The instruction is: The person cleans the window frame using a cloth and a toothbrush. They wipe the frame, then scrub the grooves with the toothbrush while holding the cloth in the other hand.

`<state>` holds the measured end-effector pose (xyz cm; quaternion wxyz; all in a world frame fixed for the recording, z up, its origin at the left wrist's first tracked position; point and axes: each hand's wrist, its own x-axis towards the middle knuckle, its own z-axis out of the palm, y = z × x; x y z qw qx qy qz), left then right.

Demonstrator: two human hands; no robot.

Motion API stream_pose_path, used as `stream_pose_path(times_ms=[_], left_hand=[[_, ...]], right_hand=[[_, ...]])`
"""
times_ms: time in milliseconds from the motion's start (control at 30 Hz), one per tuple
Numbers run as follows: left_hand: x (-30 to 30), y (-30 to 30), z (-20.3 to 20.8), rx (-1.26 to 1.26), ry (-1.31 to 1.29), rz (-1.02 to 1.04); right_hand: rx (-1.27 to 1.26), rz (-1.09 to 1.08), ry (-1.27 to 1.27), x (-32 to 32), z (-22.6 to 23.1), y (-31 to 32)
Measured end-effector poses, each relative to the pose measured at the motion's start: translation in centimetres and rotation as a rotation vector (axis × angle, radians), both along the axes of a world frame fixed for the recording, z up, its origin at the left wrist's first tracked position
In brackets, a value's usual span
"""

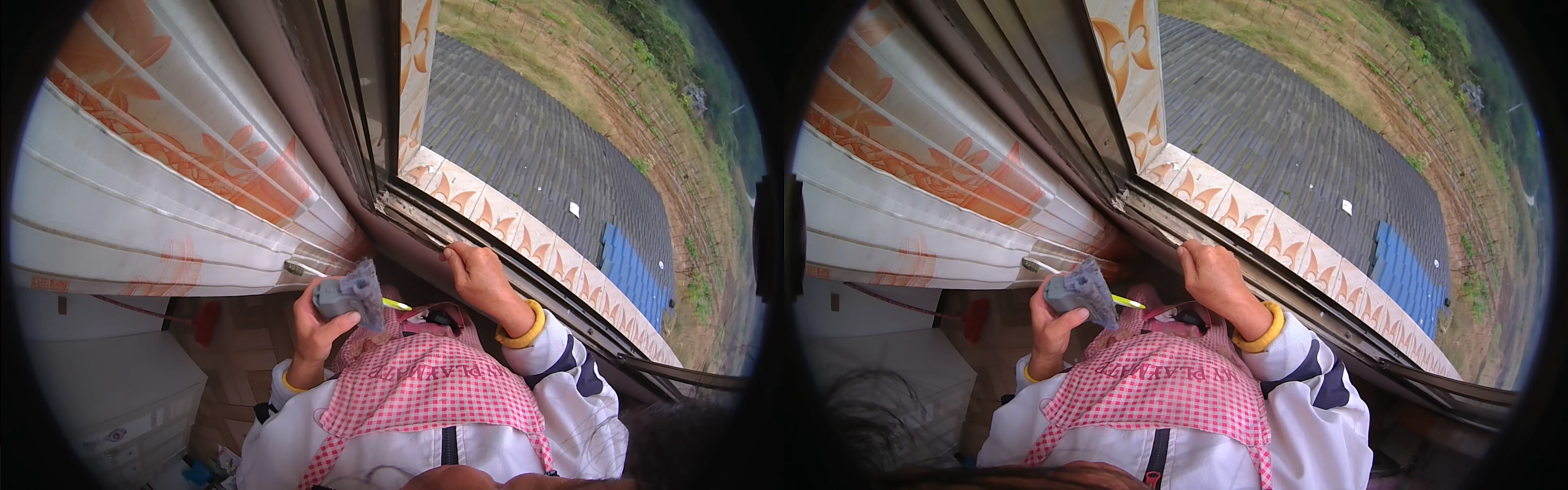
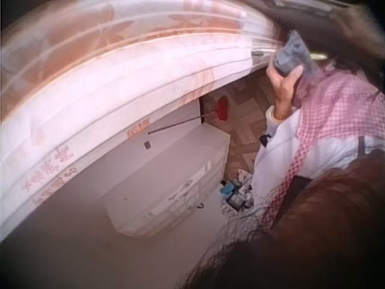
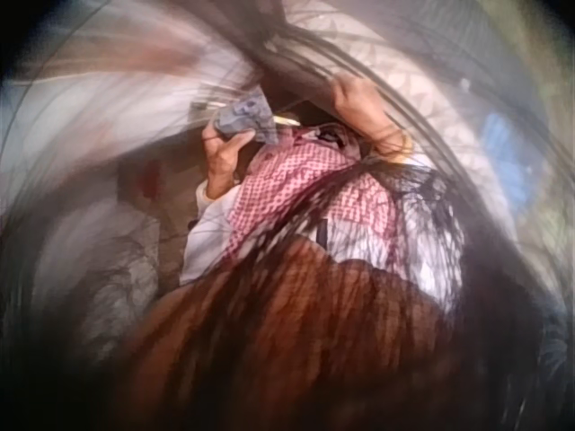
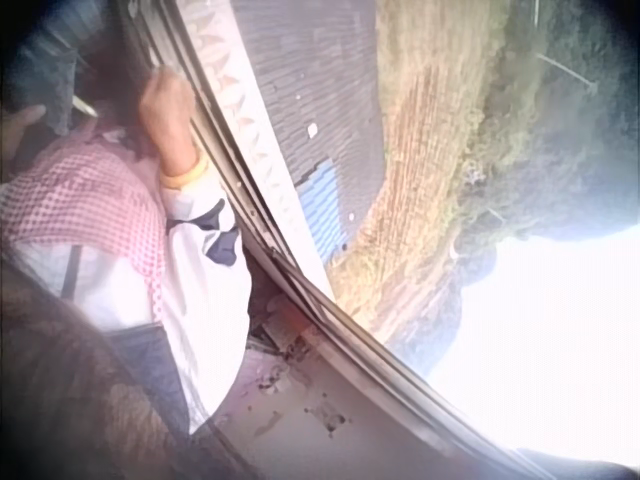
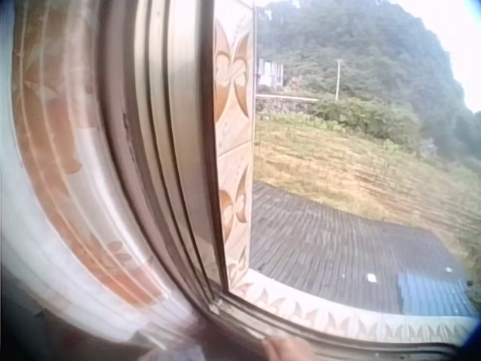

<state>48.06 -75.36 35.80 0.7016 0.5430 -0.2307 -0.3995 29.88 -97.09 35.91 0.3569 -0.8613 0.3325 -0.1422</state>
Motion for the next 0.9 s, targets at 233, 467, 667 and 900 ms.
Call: stream_pose_path(times_ms=[233, 467, 667, 900], left_hand=[[0.4, -0.3, 0.2, 0.003, -0.004, 0.008], [0.6, -0.8, 0.3, 0.018, -0.051, -0.016], [0.2, -1.1, 0.3, 0.01, -0.022, -0.01], [0.0, -1.2, 0.5, 0.014, -0.029, -0.01]], right_hand=[[0.184, 0.01, -0.129, 0.3, -0.2, -0.3], [0.124, 0.062, -0.053, -0.2, -0.8, -0.9], [0.301, 0.029, -0.215, 0.1, -1.7, -0.7], [0.965, -0.231, -0.398, -1.3, -0.2, -1.8]])
